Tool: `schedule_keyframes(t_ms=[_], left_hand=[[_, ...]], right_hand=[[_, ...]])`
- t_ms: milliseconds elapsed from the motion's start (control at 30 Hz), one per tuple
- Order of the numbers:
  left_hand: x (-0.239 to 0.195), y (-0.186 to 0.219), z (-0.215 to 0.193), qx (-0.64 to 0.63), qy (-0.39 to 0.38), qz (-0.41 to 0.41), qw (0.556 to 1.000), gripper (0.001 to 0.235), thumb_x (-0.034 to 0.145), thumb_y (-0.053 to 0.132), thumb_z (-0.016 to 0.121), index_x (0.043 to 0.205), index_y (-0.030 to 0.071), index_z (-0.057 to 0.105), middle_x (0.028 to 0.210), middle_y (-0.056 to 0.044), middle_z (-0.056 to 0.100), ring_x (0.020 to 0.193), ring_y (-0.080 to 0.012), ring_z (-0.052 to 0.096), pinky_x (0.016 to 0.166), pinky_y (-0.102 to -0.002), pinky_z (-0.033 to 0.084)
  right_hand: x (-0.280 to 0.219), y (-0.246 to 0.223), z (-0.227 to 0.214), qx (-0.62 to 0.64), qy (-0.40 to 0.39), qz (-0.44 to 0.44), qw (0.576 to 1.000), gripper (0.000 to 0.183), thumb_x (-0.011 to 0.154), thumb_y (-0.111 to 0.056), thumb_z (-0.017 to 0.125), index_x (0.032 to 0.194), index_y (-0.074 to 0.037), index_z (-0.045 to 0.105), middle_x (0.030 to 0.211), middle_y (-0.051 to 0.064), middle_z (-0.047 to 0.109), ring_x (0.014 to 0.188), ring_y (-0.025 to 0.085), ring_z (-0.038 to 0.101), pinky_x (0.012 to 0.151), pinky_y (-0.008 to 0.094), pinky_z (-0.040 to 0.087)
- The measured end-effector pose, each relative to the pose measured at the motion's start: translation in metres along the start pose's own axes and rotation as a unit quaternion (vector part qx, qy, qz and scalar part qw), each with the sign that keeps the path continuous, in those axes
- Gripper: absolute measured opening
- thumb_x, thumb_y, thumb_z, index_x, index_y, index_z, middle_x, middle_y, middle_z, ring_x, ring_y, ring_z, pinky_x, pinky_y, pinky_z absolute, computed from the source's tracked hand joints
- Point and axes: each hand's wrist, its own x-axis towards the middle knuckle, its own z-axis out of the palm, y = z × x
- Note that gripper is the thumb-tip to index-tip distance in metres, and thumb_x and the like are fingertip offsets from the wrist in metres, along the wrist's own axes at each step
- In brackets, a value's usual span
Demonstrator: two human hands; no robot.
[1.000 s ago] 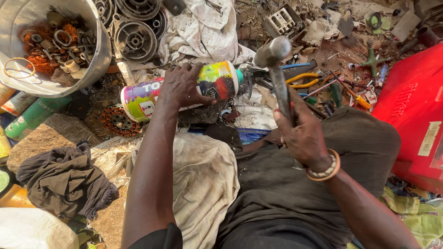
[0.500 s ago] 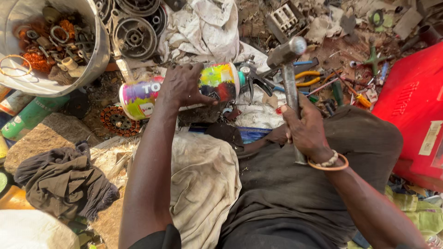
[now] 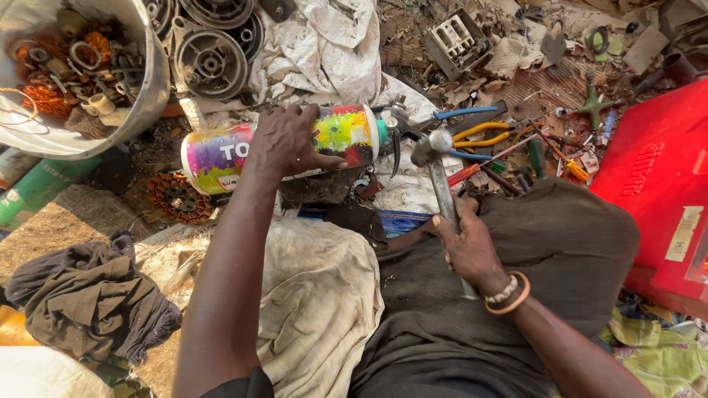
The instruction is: The person sits on the ground and uses a hammer and metal rod to disassemble a cylindrical electrical component, likely a motor or generator part. They repeatedly strike the component to separate its parts, then use pliers to remove a small piece. The person also uses a plastic bottle as a makeshift anvil or support during the process.
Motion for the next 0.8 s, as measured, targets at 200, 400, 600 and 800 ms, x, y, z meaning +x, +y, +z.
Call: schedule_keyframes(t_ms=[200, 400, 600, 800], left_hand=[[0.014, -0.007, -0.005, -0.016, -0.056, -0.026, 0.998, 0.109, 0.063, 0.095, 0.067, 0.116, 0.000, 0.061, 0.094, -0.023, 0.070, 0.092, -0.0383, 0.070, 0.085, -0.049, 0.054], [0.016, -0.014, 0.001, -0.035, -0.051, -0.016, 0.998, 0.107, 0.065, 0.096, 0.066, 0.112, -0.001, 0.062, 0.093, -0.023, 0.071, 0.091, -0.0389, 0.071, 0.083, -0.050, 0.054], [0.017, -0.012, 0.000, -0.001, -0.118, -0.041, 0.992, 0.109, 0.062, 0.094, 0.063, 0.119, 0.001, 0.060, 0.092, -0.021, 0.074, 0.089, -0.0359, 0.074, 0.082, -0.048, 0.057], [0.037, -0.026, -0.001, -0.094, -0.117, -0.054, 0.987, 0.120, 0.056, 0.097, 0.065, 0.125, -0.001, 0.062, 0.106, -0.026, 0.070, 0.101, -0.0395, 0.069, 0.091, -0.051, 0.052]], right_hand=[[-0.040, -0.020, -0.038, -0.003, 0.112, -0.227, 0.967, 0.052, 0.102, -0.023, 0.058, 0.147, 0.000, 0.046, 0.065, -0.002, 0.057, 0.045, 0.007, 0.055, 0.037, 0.024, 0.051], [0.007, -0.034, -0.017, -0.014, 0.212, -0.485, 0.848, 0.023, 0.121, -0.019, 0.052, 0.141, -0.008, 0.048, 0.078, 0.001, 0.053, 0.055, 0.009, 0.050, 0.049, 0.023, 0.045], [0.017, 0.005, 0.008, 0.065, -0.042, -0.070, 0.995, 0.036, 0.101, -0.031, 0.057, 0.125, -0.005, 0.054, 0.061, 0.000, 0.049, 0.042, 0.007, 0.045, 0.035, 0.024, 0.041], [-0.024, -0.059, -0.042, 0.060, 0.145, -0.381, 0.911, 0.029, 0.112, -0.027, 0.050, 0.124, -0.001, 0.046, 0.076, -0.001, 0.052, 0.048, 0.004, 0.050, 0.040, 0.021, 0.047]])
